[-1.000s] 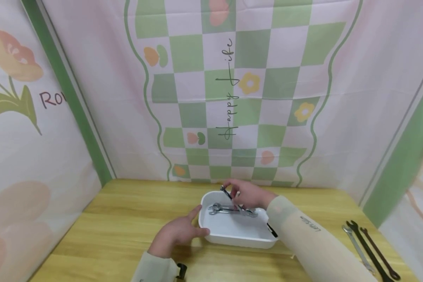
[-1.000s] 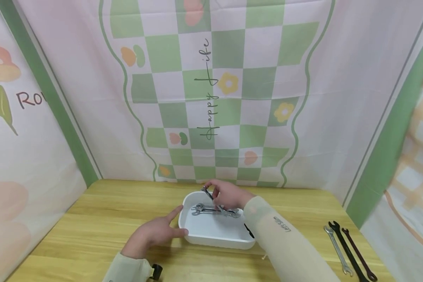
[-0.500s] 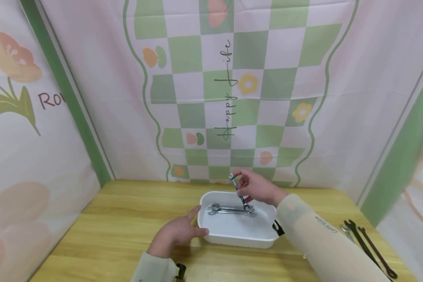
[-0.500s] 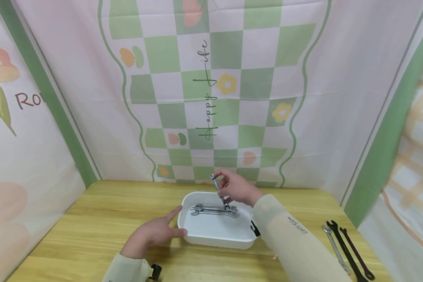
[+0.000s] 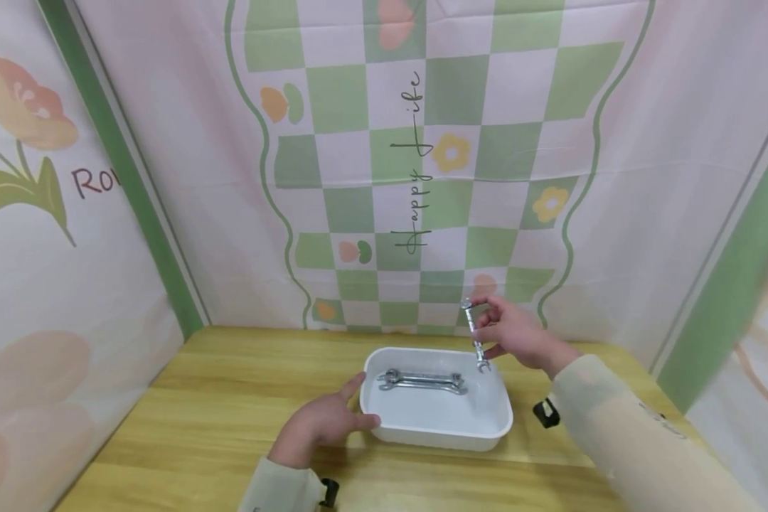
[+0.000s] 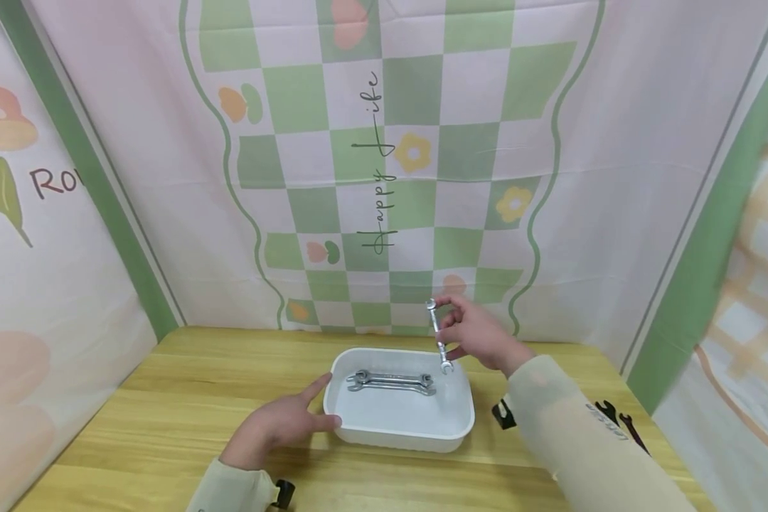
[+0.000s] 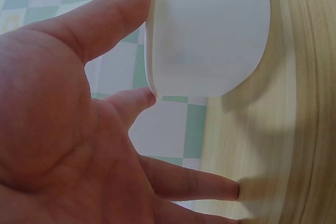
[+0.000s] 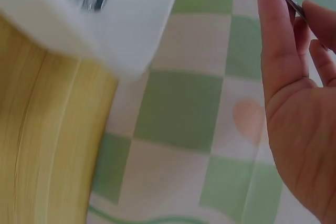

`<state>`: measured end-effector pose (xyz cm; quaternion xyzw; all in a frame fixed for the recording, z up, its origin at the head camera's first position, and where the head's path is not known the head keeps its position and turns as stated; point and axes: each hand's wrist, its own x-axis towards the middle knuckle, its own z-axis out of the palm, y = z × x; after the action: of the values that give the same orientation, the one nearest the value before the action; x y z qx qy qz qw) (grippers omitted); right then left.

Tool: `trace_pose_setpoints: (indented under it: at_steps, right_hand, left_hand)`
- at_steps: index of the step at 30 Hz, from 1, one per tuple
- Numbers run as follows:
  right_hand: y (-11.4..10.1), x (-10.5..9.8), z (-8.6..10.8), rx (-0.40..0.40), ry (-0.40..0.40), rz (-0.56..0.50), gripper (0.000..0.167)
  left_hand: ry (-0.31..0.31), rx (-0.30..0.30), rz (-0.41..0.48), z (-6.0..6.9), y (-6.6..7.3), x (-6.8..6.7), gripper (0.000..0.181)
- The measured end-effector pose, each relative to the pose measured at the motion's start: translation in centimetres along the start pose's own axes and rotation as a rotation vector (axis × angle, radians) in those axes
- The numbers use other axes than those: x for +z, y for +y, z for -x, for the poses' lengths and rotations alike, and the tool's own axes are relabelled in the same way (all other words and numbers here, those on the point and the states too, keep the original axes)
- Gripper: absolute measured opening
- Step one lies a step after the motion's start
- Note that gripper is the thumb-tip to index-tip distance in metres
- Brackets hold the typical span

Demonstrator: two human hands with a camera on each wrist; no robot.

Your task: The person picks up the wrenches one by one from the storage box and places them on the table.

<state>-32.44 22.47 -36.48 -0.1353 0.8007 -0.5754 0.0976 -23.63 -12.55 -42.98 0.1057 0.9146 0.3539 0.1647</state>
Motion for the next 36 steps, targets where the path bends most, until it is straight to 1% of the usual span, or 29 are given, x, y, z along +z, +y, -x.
trace_pose_setpoints:
  at_steps: [7,11,14,19,23,26,31,34,36]
  right_hand:
    - [0.7,-4.0,2.7,0.011,0.061,-0.015,0.054]
    - [1.5,-5.8,4.5,0.056,0.074,0.036,0.051]
    - [2.8,-6.8,6.1,0.103,0.081,0.077,0.051]
    - [5.7,-7.9,8.8,0.186,0.088,0.163,0.059]
    - [7.7,-7.7,10.8,0.249,0.085,0.275,0.059]
    - [8.8,-6.9,11.8,0.3,0.084,0.334,0.056]
    - [9.7,-5.4,12.8,0.383,0.111,0.369,0.052]
    - [10.0,-5.0,13.1,0.399,0.12,0.369,0.049]
    - [10.1,-4.8,13.2,0.389,0.121,0.375,0.048]
  left_hand:
    - [0.006,0.007,0.002,0.0,-0.1,0.0,0.095]
    - [0.007,0.013,0.006,0.0,0.0,0.0,0.095]
    - [0.007,0.007,0.005,0.0,0.0,0.0,0.095]
    - [0.004,0.0,0.009,0.0,0.0,0.0,0.095]
    - [0.0,-0.003,0.018,0.0,0.0,0.0,0.096]
    - [0.0,-0.005,0.014,0.0,0.0,0.0,0.095]
    - [0.003,0.003,-0.008,0.0,-0.1,0.0,0.094]
    - [0.004,0.006,-0.016,0.0,0.0,0.1,0.094]
    - [0.003,0.007,-0.017,0.0,0.0,0.1,0.094]
